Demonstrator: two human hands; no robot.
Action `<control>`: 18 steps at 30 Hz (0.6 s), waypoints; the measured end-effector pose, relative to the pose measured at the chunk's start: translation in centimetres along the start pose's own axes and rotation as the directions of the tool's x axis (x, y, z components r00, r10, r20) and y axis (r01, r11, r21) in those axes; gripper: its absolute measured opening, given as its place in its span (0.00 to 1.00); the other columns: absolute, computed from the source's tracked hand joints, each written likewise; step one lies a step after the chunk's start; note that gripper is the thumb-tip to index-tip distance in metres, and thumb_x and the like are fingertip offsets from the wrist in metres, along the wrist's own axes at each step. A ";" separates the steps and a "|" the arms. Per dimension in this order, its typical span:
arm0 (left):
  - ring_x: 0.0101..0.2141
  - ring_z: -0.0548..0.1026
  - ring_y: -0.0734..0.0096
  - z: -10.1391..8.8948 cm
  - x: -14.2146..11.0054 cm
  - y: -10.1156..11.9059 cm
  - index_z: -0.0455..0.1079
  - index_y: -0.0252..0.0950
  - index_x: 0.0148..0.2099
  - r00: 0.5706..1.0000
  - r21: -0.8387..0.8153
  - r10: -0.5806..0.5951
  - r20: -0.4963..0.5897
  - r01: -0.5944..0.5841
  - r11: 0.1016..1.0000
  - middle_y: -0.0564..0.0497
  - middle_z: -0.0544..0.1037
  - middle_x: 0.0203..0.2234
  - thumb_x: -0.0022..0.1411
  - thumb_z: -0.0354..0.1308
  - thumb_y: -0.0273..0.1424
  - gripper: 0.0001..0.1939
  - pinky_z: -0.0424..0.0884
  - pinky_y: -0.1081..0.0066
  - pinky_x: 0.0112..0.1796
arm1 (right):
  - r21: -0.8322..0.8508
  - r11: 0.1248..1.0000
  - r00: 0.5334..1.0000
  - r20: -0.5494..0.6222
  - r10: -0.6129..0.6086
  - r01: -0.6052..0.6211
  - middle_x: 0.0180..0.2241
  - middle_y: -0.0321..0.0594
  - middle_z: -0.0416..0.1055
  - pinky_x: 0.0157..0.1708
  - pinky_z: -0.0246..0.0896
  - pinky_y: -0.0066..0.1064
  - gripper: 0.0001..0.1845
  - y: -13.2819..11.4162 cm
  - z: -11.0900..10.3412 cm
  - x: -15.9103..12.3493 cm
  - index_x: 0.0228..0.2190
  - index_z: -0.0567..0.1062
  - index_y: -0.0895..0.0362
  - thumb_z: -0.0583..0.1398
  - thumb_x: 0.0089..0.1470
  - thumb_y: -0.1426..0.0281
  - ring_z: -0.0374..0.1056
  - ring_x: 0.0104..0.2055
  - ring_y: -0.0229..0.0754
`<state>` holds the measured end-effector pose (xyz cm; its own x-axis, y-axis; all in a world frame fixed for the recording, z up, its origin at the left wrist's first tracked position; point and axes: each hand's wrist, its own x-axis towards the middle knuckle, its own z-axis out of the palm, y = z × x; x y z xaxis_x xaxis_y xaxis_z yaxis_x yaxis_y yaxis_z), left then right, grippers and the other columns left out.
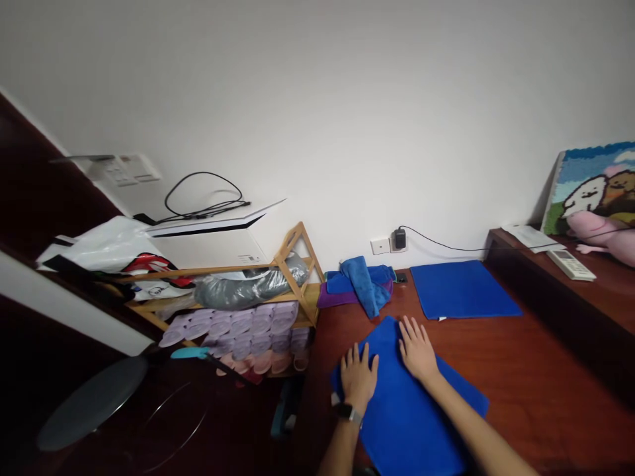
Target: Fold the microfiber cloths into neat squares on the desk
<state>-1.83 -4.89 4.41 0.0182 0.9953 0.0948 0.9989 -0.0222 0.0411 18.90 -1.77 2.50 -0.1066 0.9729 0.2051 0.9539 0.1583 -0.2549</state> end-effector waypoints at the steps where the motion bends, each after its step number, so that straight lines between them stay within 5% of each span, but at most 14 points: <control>1: 0.61 0.73 0.41 -0.1 -1.1 -0.8 0.71 0.35 0.67 0.999 0.013 -0.037 -0.038 0.038 0.999 0.34 0.76 0.61 0.76 0.44 0.46 0.30 0.65 0.43 0.62 | 0.005 0.998 0.997 -0.042 0.065 -0.065 0.74 0.43 0.50 0.74 0.37 0.53 0.34 -0.4 0.6 -2.4 0.71 0.59 0.57 0.42 0.69 0.61 0.42 0.77 0.53; 4: 0.61 0.72 0.41 -0.1 -2.9 -2.4 0.76 0.30 0.61 0.986 -0.037 -0.014 -0.167 0.008 0.999 0.31 0.77 0.59 0.77 0.43 0.43 0.29 0.63 0.43 0.63 | 0.016 0.965 0.964 -0.040 0.261 -0.261 0.74 0.46 0.51 0.74 0.38 0.57 0.41 -0.1 2.8 -10.0 0.72 0.58 0.58 0.42 0.67 0.50 0.43 0.77 0.58; 8: 0.70 0.61 0.52 0.6 -1.5 -1.9 0.68 0.39 0.68 0.930 -0.146 0.310 -0.200 -0.341 0.929 0.42 0.65 0.70 0.77 0.44 0.39 0.25 0.59 0.47 0.68 | -0.005 0.941 0.940 0.042 0.338 -0.338 0.73 0.49 0.52 0.74 0.37 0.57 0.45 2.4 3.6 -14.4 0.72 0.58 0.60 0.43 0.65 0.47 0.43 0.76 0.58; 11: 0.71 0.59 0.55 1.8 0.2 -1.2 0.61 0.46 0.73 0.912 -0.175 0.399 -0.092 -0.409 0.895 0.46 0.60 0.73 0.77 0.46 0.42 0.27 0.59 0.48 0.68 | 0.015 0.966 0.963 0.077 0.257 -0.259 0.74 0.47 0.49 0.75 0.34 0.54 0.43 4.3 2.5 -12.5 0.72 0.56 0.61 0.42 0.67 0.48 0.41 0.77 0.54; 18: 0.71 0.59 0.47 4.1 -3.0 -1.6 0.58 0.43 0.75 0.993 -0.146 0.061 -0.103 -0.076 0.986 0.42 0.60 0.72 0.76 0.43 0.42 0.29 0.59 0.41 0.67 | 0.106 0.990 0.976 0.187 -0.112 0.094 0.74 0.46 0.49 0.74 0.38 0.50 0.39 7.5 -0.6 -3.9 0.72 0.55 0.57 0.43 0.70 0.50 0.43 0.77 0.48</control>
<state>-3.28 -7.43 0.03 0.0742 0.9771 0.1994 0.9776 -0.1108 0.1789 26.63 -4.50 0.38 -0.2637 0.9632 0.0523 0.9047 0.2658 -0.3330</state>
